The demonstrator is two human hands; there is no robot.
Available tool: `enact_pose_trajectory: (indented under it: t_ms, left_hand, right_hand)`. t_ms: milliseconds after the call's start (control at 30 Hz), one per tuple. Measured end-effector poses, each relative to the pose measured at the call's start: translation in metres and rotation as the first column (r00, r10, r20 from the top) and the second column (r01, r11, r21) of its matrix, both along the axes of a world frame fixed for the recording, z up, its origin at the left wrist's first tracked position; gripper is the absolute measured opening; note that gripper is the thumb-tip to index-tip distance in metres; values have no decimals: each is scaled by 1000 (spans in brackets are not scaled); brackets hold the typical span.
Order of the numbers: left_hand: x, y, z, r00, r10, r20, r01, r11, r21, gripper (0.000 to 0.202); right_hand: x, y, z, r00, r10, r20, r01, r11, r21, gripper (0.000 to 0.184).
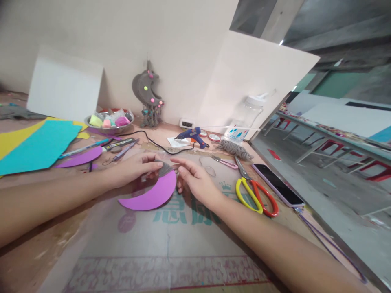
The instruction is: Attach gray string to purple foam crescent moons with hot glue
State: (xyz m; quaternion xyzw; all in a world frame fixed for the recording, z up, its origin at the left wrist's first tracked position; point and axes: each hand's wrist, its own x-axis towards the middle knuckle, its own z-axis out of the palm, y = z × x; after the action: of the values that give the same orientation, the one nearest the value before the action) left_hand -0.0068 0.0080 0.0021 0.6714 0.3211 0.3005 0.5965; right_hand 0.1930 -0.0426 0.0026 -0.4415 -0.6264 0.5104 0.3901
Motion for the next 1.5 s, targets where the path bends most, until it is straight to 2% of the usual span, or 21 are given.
enact_pose_trajectory:
  t_ms: [100, 200, 400, 667, 900, 1167, 1267, 1500]
  left_hand:
    - [-1, 0, 2, 999, -6, -33, 7, 999, 32, 24]
    - [-1, 2, 1, 999, 0, -55, 3, 999, 54, 27]
    - [-3, 5, -3, 988, -74, -137, 94, 985, 146, 32]
    - [-2, -1, -4, 992, -63, -108, 66, 997, 26, 25]
    - [-4, 4, -7, 993, -66, -96, 73, 995, 71, 25]
    - [-5, 1, -3, 983, -106, -148, 109, 994, 11, 27]
    - [-7, 2, -3, 978, -140, -158, 145, 989, 25, 29]
    - [-6, 2, -1, 974, -139, -181, 147, 988, 36, 29]
  right_hand:
    - [2, 5, -3, 997, 24, -69, -24, 1000, 3, 39]
    - [3, 8, -4, 1000, -16, 8, 16, 1000, 26, 30]
    - [0, 8, -3, 991, -91, 99, 90, 996, 20, 20]
    - [0, 7, -3, 987, -89, 132, 80, 994, 77, 19]
    - [2, 8, -4, 983, -95, 154, 71, 985, 158, 20]
    - [2, 9, -6, 969, -139, 203, 110, 983, 150, 17]
    - [2, 9, -6, 972, -131, 197, 107, 986, 129, 17]
    - [0, 8, -5, 976, -127, 174, 110, 988, 105, 17]
